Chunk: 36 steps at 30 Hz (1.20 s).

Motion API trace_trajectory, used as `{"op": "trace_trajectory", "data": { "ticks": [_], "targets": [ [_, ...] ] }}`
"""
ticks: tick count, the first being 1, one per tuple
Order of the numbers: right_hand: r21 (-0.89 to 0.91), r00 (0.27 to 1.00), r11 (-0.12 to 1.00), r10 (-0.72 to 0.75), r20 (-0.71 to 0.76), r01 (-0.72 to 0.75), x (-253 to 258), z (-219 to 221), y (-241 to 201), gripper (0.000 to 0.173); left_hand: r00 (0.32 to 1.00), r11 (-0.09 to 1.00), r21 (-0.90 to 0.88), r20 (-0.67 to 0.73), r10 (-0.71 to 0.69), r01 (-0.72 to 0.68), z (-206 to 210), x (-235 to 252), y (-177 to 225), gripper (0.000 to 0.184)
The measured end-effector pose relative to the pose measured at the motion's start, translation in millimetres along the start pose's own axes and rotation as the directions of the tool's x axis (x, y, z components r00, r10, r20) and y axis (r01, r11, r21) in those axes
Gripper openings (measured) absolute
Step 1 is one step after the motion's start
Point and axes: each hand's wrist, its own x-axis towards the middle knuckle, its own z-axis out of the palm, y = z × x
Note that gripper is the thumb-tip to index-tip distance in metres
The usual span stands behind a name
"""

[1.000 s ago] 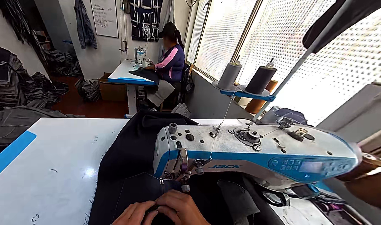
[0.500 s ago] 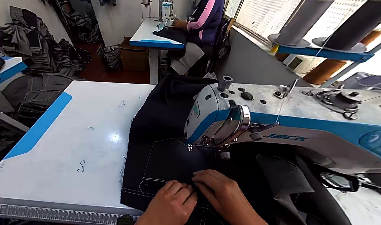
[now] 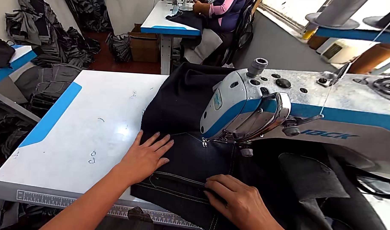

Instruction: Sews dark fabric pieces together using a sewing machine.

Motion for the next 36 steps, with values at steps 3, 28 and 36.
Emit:
{"op": "trace_trajectory", "data": {
  "ticks": [3, 28, 36],
  "targets": [
    [-0.088, 0.999, 0.995, -0.037, 0.022, 0.039, 6, -1, -3, 0.020, 0.993, 0.998, 0.017, -0.097, 0.062, -0.060, -13, 12, 14, 0.041],
    [0.101, 0.999, 0.995, 0.009, 0.031, -0.012, -8, -6, 5, 0.015, 0.899, 0.869, -0.235, -0.070, 0.432, -0.436, 17, 36, 30, 0.053],
    [0.209, 0.996, 0.974, 0.082, 0.027, -0.086, -8, -7, 7, 0.013, 0.795, 0.811, -0.099, -0.296, 0.529, -0.576, 29, 31, 31, 0.041]
  ]
}}
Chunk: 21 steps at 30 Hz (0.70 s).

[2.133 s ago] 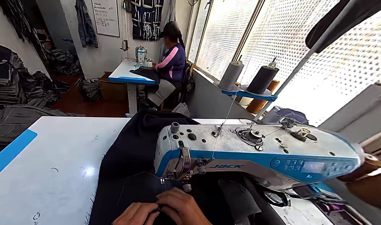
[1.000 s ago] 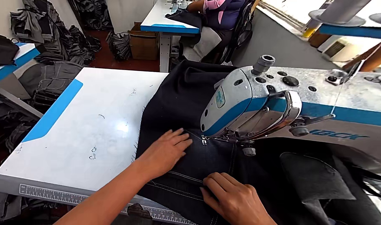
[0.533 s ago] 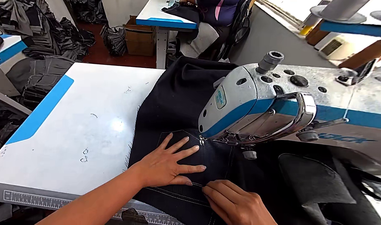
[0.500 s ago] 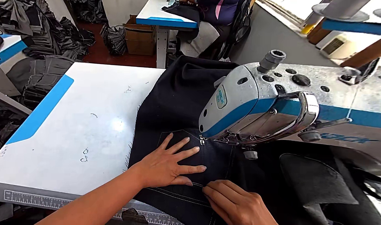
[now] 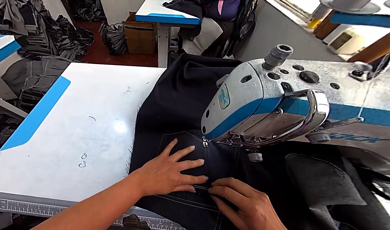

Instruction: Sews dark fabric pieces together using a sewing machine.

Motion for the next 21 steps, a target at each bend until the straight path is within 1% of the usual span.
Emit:
{"op": "trace_trajectory", "data": {
  "ticks": [2, 5, 6, 8, 10, 11, 13, 15, 18, 21],
  "targets": [
    [-0.061, 0.999, 0.997, -0.052, 0.015, 0.053, -1, 0, -2, 0.014, 0.999, 1.000, 0.000, -0.031, 0.024, -0.024, 1, -1, 1, 0.040],
    [-0.138, 0.994, 0.985, -0.103, 0.025, 0.105, -2, 0, -6, 0.013, 0.999, 1.000, 0.000, -0.029, 0.014, -0.014, -1, -1, 4, 0.040],
    [-0.129, 0.995, 0.986, -0.101, 0.018, 0.103, -2, 1, -6, 0.013, 1.000, 1.000, 0.013, -0.026, 0.006, -0.006, -4, 0, 9, 0.038],
    [-0.050, 0.998, 0.996, -0.068, -0.010, 0.068, 0, 0, -2, 0.015, 0.998, 0.998, 0.057, -0.065, -0.014, 0.018, -6, 3, 27, 0.030],
    [0.027, 0.999, 1.000, -0.012, -0.039, 0.013, 5, -2, 2, 0.017, 0.984, 0.984, 0.156, -0.166, -0.060, 0.086, 0, 8, 51, 0.026],
    [0.025, 0.999, 1.000, 0.008, -0.051, -0.007, 10, -4, 4, 0.019, 0.967, 0.964, 0.221, -0.236, -0.094, 0.148, 6, 12, 62, 0.028],
    [-0.068, 0.998, 0.997, 0.025, -0.061, -0.029, 23, -6, 10, 0.023, 0.930, 0.906, 0.329, -0.334, -0.154, 0.268, 16, 21, 80, 0.028],
    [-0.160, 0.999, 0.986, 0.030, -0.034, -0.035, 38, -6, 17, 0.025, 0.914, 0.848, 0.403, -0.351, -0.204, 0.344, 19, 28, 93, 0.025],
    [-0.193, 1.000, 0.981, 0.016, 0.013, -0.013, 53, -1, 26, 0.024, 0.905, 0.818, 0.435, -0.362, -0.224, 0.376, 19, 31, 97, 0.021],
    [-0.161, 0.998, 0.986, -0.044, 0.036, 0.050, 53, 1, 28, 0.023, 0.873, 0.839, 0.375, -0.438, -0.216, 0.395, 22, 29, 89, 0.017]
  ]
}}
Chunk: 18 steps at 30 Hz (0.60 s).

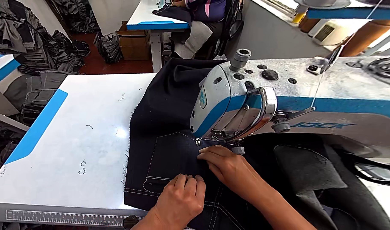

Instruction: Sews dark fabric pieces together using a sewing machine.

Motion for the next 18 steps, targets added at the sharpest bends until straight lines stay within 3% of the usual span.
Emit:
{"op": "trace_trajectory", "data": {
  "ticks": [3, 6, 9, 14, 18],
  "targets": [
    [0.097, 0.999, 0.995, -0.033, 0.004, 0.033, -11, 0, -3, 0.022, 0.989, 0.978, -0.158, -0.039, -0.143, 0.135, 2, -2, -5, 0.016],
    [0.150, 1.000, 0.988, -0.025, -0.014, 0.026, -17, 0, -5, 0.017, 0.948, 0.885, -0.356, 0.008, -0.318, 0.300, -3, -2, -12, 0.021],
    [0.159, 0.999, 0.987, -0.029, -0.040, 0.035, -14, 0, -7, 0.016, 0.927, 0.832, -0.429, 0.037, -0.374, 0.353, -4, -3, -16, 0.027],
    [0.155, 0.994, 0.982, -0.104, -0.030, 0.107, -9, -2, -4, 0.017, 0.954, 0.899, -0.340, -0.019, -0.299, 0.276, 0, -4, -13, 0.026],
    [0.073, 0.983, 0.980, -0.184, 0.003, 0.184, -13, -1, -3, 0.020, 0.990, 0.986, -0.136, -0.087, -0.111, 0.099, 4, -3, -6, 0.017]
  ]
}}
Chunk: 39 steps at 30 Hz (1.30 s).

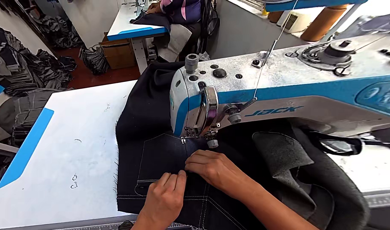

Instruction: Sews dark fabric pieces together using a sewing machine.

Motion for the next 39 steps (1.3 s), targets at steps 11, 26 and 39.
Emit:
{"op": "trace_trajectory", "data": {
  "ticks": [11, 26, 39],
  "targets": [
    [0.038, 0.995, 0.995, 0.093, -0.030, -0.092, -32, -1, -35, 0.021, 0.986, 0.985, -0.072, 0.056, 0.159, -0.154, -3, -9, -8, 0.014],
    [-0.253, 0.989, 0.961, 0.077, -0.129, -0.108, -15, 13, -51, 0.022, 0.952, 0.966, -0.227, 0.301, -0.053, 0.125, -14, 5, -97, 0.033],
    [-0.184, 0.989, 0.972, 0.136, -0.064, -0.146, -33, 6, -49, 0.014, 0.693, 0.990, 0.015, 0.713, -0.108, 0.139, -53, 0, -133, 0.056]
  ]
}}
